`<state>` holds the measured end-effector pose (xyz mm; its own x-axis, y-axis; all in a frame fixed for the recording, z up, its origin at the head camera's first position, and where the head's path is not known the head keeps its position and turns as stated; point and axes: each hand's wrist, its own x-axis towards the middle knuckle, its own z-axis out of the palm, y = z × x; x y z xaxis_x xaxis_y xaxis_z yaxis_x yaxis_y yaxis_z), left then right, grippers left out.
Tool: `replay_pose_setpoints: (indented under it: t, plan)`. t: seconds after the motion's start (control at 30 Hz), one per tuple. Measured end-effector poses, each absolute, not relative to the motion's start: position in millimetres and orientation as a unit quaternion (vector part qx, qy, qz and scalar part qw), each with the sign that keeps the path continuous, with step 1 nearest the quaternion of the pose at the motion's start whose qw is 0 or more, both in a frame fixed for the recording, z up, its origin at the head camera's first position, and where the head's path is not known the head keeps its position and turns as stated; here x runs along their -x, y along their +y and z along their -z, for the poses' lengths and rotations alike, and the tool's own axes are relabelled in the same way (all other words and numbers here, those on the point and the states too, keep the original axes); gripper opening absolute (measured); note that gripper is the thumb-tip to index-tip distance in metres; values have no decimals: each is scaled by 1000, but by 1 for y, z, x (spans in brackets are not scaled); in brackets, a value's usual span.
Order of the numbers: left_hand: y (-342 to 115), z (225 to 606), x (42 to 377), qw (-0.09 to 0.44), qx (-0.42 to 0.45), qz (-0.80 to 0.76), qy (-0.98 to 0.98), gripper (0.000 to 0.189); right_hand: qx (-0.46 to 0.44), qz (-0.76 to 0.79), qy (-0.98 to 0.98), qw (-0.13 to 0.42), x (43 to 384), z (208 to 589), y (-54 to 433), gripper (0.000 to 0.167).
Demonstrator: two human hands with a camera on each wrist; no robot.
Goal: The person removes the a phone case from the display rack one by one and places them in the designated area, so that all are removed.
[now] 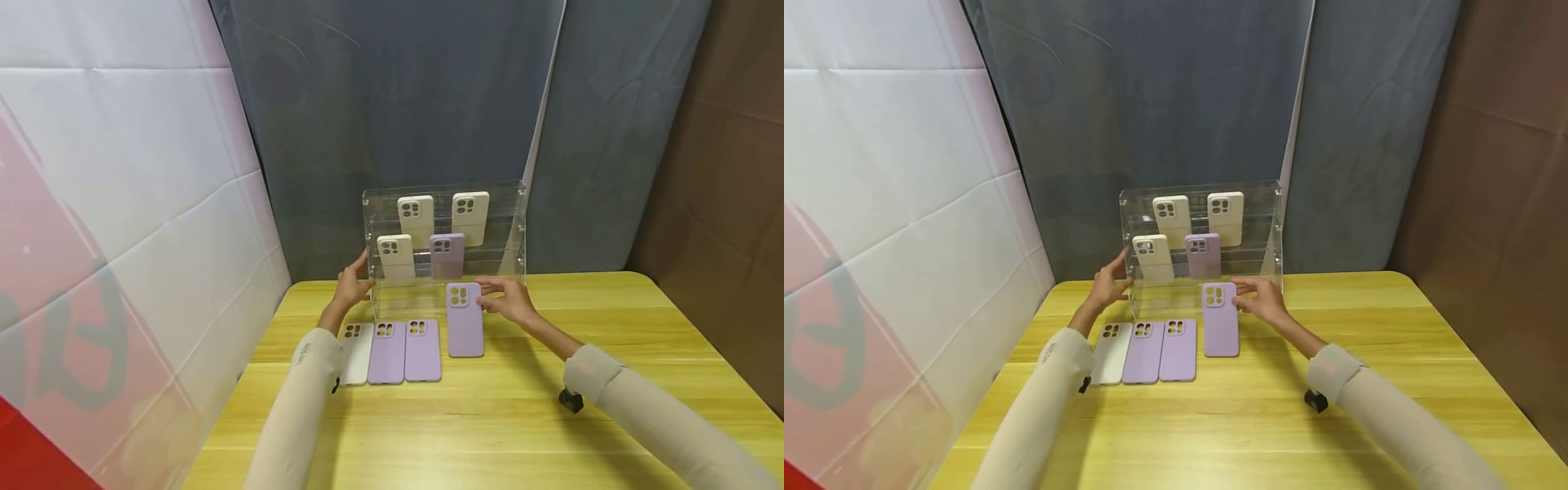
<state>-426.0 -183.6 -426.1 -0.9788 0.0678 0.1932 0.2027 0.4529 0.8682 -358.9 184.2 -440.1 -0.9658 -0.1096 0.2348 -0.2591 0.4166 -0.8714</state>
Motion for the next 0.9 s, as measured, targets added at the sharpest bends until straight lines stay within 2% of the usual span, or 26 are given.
replay_pose_setpoints:
  t: [0.57,0.9]
  plan:
    - [-184,426,429,71,89,516,-849,85,-118,-540,-831,59,363,463,174,44]
    - [-184,428,430,60,88,518,-849,84,-103,-537,-837,33,361,473,169,44]
